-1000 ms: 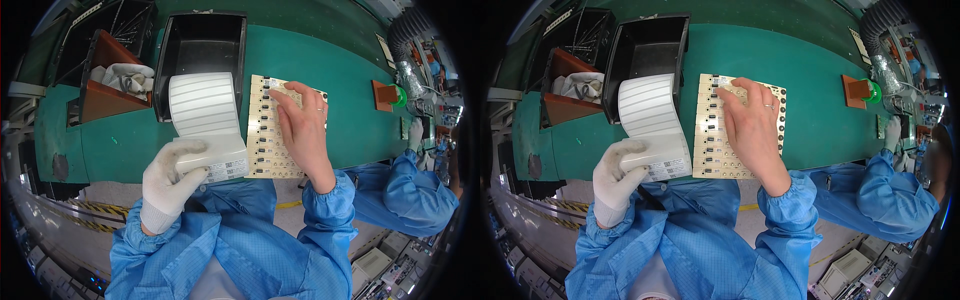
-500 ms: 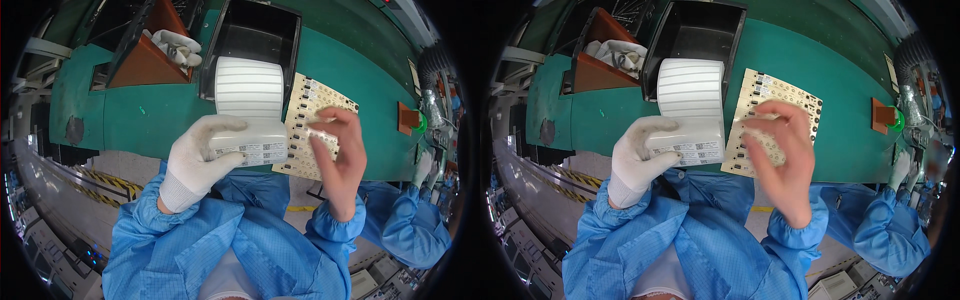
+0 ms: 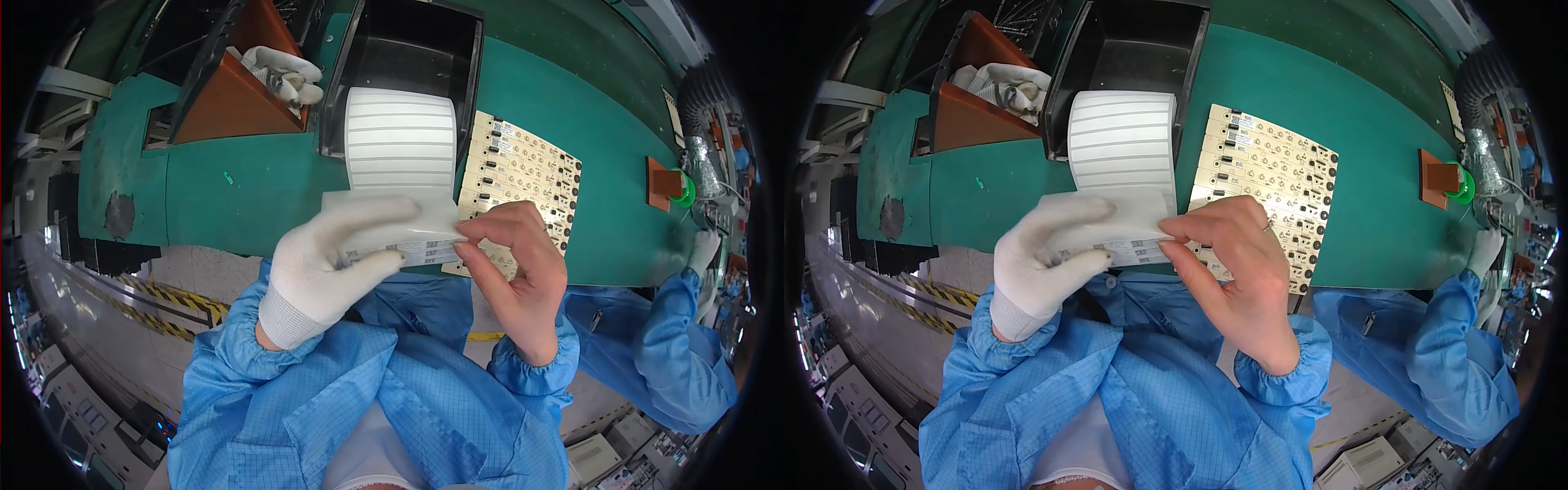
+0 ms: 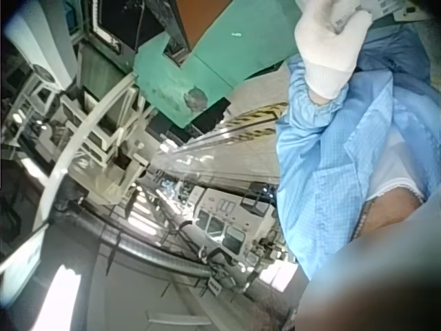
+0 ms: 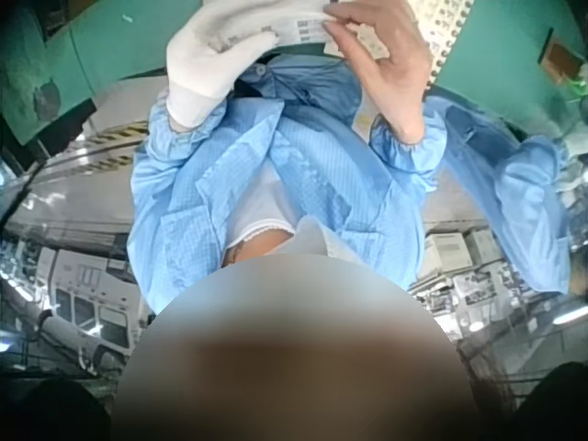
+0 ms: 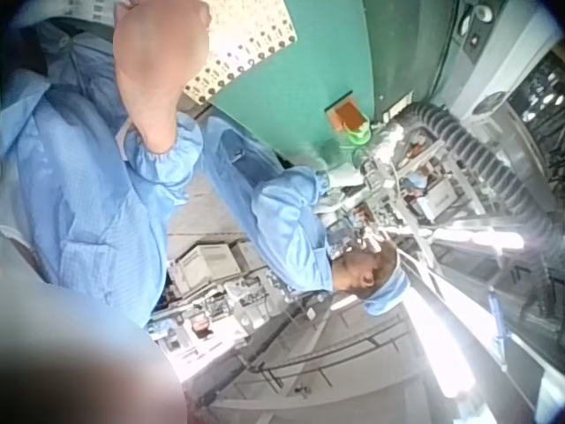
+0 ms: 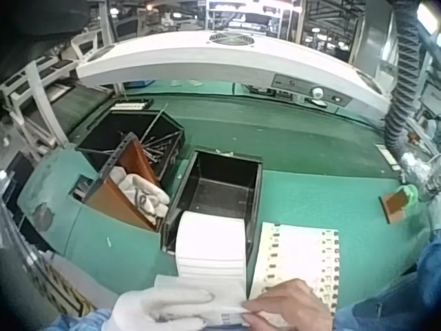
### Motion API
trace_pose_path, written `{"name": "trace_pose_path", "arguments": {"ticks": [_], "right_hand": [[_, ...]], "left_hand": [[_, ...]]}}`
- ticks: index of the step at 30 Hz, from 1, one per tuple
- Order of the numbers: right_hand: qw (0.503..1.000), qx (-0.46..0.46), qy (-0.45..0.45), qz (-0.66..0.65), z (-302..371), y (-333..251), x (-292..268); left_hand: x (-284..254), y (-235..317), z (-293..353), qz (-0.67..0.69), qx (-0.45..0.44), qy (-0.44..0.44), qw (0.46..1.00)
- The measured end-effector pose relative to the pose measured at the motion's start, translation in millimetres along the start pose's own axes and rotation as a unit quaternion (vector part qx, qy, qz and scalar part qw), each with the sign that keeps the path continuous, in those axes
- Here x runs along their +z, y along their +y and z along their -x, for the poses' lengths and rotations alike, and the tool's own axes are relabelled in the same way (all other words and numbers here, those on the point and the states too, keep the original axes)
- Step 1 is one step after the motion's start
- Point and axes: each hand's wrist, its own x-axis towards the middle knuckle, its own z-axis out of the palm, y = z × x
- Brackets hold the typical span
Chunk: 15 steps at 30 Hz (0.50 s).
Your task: Applying labels to electronic components and organizing them into trays on a manual assembly line.
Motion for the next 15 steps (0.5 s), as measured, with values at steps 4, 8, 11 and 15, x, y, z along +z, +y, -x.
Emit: {"name": "trace_pose_path", "arguments": {"ticks": [4, 8, 11, 15], "right_hand": [[1.000, 0.000, 0.013, -0.026, -0.5, -0.9, 3.1], [0.999, -0.048, 0.009, 0.021, -1.2, 1.6, 2.6], [0.995, -0.075, 0.018, 0.056, -2.1, 0.5, 3.1], [0.985, -0.118, 0.043, 0.122, -1.8, -2.5, 6.3]], "left_hand": [[-2.9, 2.0, -0.4, -0.055, -0.025, -0.019, 0.998], [-4.6, -1.3, -2.2, -0.076, -0.020, -0.001, 0.997], [-4.4, -0.9, -3.7, -0.097, -0.027, 0.004, 0.995], [-3.9, 1.6, -3.7, -0.092, -0.063, 0.015, 0.994]]}}
